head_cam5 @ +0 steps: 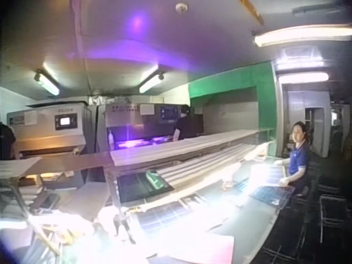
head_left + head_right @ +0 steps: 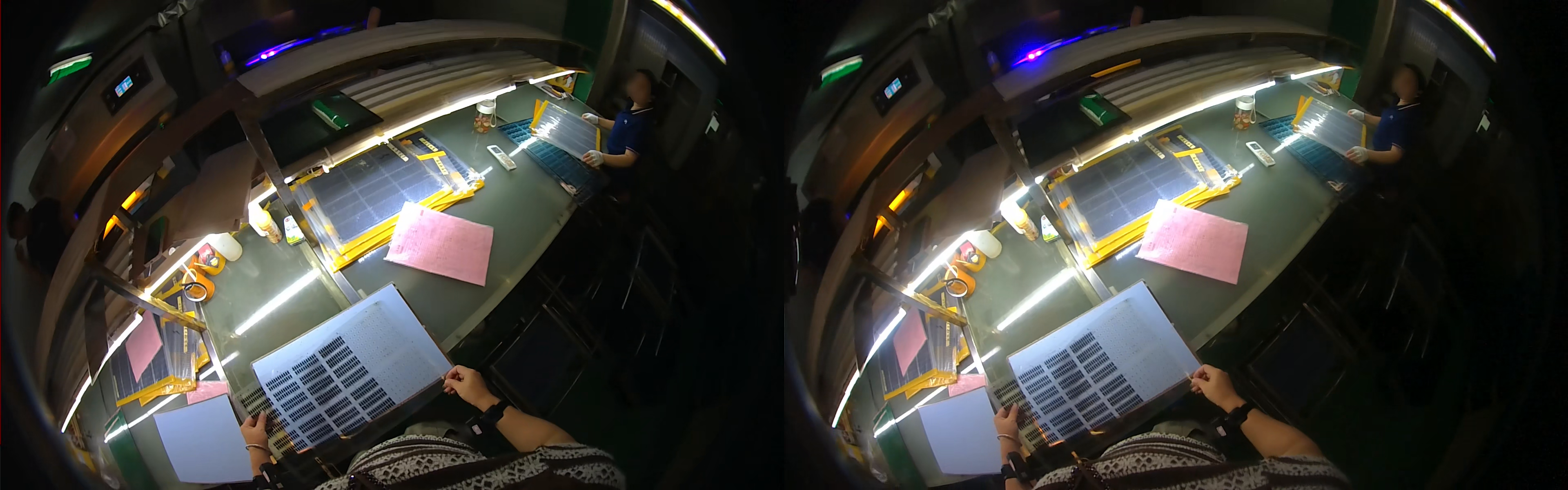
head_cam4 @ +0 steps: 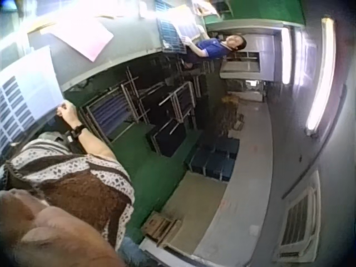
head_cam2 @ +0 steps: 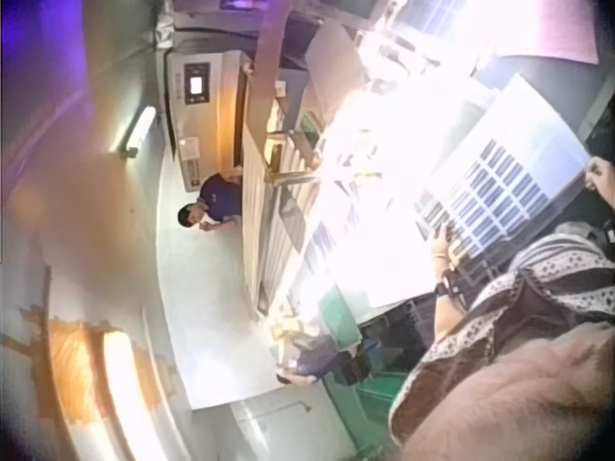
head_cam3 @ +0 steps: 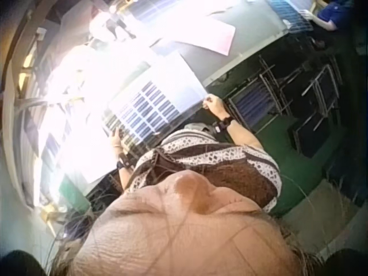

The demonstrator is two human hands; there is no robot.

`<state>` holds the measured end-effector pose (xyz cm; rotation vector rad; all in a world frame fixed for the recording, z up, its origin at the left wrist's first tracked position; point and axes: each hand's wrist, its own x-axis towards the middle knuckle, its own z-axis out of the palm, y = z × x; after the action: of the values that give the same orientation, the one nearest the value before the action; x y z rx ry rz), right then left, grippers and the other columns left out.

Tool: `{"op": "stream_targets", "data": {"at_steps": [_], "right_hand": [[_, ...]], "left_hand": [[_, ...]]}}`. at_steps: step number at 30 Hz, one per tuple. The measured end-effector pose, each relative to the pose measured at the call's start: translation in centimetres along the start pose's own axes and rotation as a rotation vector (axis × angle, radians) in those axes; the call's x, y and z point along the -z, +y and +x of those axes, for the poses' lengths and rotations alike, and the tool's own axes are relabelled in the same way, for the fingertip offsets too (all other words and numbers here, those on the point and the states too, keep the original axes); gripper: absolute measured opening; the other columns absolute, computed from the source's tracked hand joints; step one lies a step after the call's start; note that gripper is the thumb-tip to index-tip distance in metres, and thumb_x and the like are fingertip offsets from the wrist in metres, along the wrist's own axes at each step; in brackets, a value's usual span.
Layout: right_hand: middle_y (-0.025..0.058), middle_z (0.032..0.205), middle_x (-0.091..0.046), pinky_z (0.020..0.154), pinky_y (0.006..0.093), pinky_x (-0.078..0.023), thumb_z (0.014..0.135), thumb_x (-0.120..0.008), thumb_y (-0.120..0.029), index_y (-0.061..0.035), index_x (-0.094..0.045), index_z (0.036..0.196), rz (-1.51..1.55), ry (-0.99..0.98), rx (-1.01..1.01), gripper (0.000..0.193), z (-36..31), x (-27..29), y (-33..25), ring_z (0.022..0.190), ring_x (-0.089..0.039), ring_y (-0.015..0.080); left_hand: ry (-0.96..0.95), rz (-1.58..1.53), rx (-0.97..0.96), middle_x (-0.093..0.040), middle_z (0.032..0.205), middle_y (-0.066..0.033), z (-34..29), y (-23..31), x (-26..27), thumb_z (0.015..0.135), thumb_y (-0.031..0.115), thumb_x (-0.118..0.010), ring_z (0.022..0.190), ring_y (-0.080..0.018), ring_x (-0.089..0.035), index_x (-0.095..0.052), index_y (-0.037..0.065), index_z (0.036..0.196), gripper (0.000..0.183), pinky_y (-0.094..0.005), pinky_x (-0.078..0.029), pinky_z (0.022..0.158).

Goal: Inspecting and organizing flat electronic panels and circuit boards from a storage rack to a workstation.

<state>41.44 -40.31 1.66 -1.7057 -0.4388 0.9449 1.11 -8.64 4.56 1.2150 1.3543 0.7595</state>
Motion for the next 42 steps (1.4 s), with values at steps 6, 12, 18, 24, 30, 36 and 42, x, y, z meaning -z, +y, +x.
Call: {"op": "stream_targets", "data": {"at_steps": [6, 12, 18, 24, 30, 36, 42], "right_hand": [[0.0071, 0.068, -0.054, 0.055, 0.027, -0.044, 0.073, -0.064, -0.005, -0.0013, -0.055, 0.074, -0.408, 0.172, 0.246, 0.01, 0.7, 0.4, -1.5, 0.058, -0.053, 0.0153], [0.0091, 0.069, -0.051, 0.055, 0.0297, -0.042, 0.071, -0.065, -0.005, -0.0023, -0.053, 0.071, -0.372, 0.157, 0.185, 0.013, 1.8, 1.0, -2.1, 0.059, -0.052, 0.0209], [0.0082, 0.07, -0.049, 0.054, 0.0294, -0.041, 0.072, -0.064, -0.004, -0.0023, -0.052, 0.072, -0.387, 0.121, 0.095, 0.012, 2.3, 1.4, -2.5, 0.058, -0.05, 0.02], [0.0086, 0.075, -0.048, 0.053, 0.0286, -0.041, 0.07, -0.066, -0.003, -0.0027, -0.052, 0.072, -0.421, 0.142, 0.149, 0.014, 2.9, 1.9, -2.6, 0.058, -0.048, 0.0187], [0.0117, 0.086, -0.052, 0.07, 0.0362, -0.043, 0.071, -0.066, -0.003, -0.0011, -0.054, 0.085, -0.674, 0.25, 0.435, 0.019, 7.2, 5.7, -5.7, 0.079, -0.052, 0.0289], [0.0207, 0.118, -0.046, 0.092, 0.042, -0.037, 0.076, -0.062, -0.012, -0.0015, -0.052, 0.11, -0.843, 0.381, 0.567, 0.037, 16.4, 11.3, -8.8, 0.11, -0.043, 0.038], [0.022, 0.13, -0.036, 0.098, 0.0465, -0.03, 0.079, -0.058, -0.019, -0.0046, -0.047, 0.121, -1.131, 0.31, 0.515, 0.046, 16.8, 10.5, -6.6, 0.12, -0.034, 0.0403]], "left_hand": [[0.074, 0.11, -0.089, -0.063, 0.08, -0.0082, 0.8, -0.3, -0.9, 0.08, 0.006, -0.061, 0.066, -0.0132, -0.06, -0.061, -0.006, 0.091, 0.016, -0.0261, -0.05, 0.061], [0.077, 0.175, 0.103, -0.064, 0.081, -0.0094, 2.1, -0.5, -1.7, 0.08, 0.01, -0.063, 0.069, -0.0137, -0.06, -0.061, -0.006, 0.092, 0.02, -0.0261, -0.049, 0.065], [0.117, 0.335, 0.184, -0.061, 0.079, -0.0088, 3.3, -1.2, -2.2, 0.079, 0.023, -0.066, 0.069, -0.0154, -0.057, -0.059, -0.007, 0.091, 0.033, -0.0277, -0.047, 0.063], [0.207, 0.41, 0.192, -0.057, 0.075, -0.0052, 4.0, -1.4, -2.7, 0.081, 0.023, -0.064, 0.066, -0.012, -0.051, -0.057, -0.007, 0.087, 0.031, -0.026, -0.044, 0.06], [0.175, 0.395, 0.122, -0.055, 0.072, -0.0039, 4.4, -3.0, -0.9, 0.082, 0.024, -0.063, 0.065, -0.0103, -0.049, -0.056, -0.006, 0.08, 0.031, -0.0251, -0.042, 0.059], [0.157, 0.374, 0.156, -0.057, 0.074, -0.0044, 4.6, -2.7, -1.6, 0.083, 0.024, -0.062, 0.065, -0.0097, -0.05, -0.056, -0.007, 0.081, 0.031, -0.0252, -0.043, 0.059], [0.171, 0.274, 0.154, -0.059, 0.077, -0.0054, 4.1, -2.3, -1.9, 0.082, 0.021, -0.062, 0.067, -0.0101, -0.053, -0.057, -0.007, 0.085, 0.029, -0.0245, -0.044, 0.06]]}}
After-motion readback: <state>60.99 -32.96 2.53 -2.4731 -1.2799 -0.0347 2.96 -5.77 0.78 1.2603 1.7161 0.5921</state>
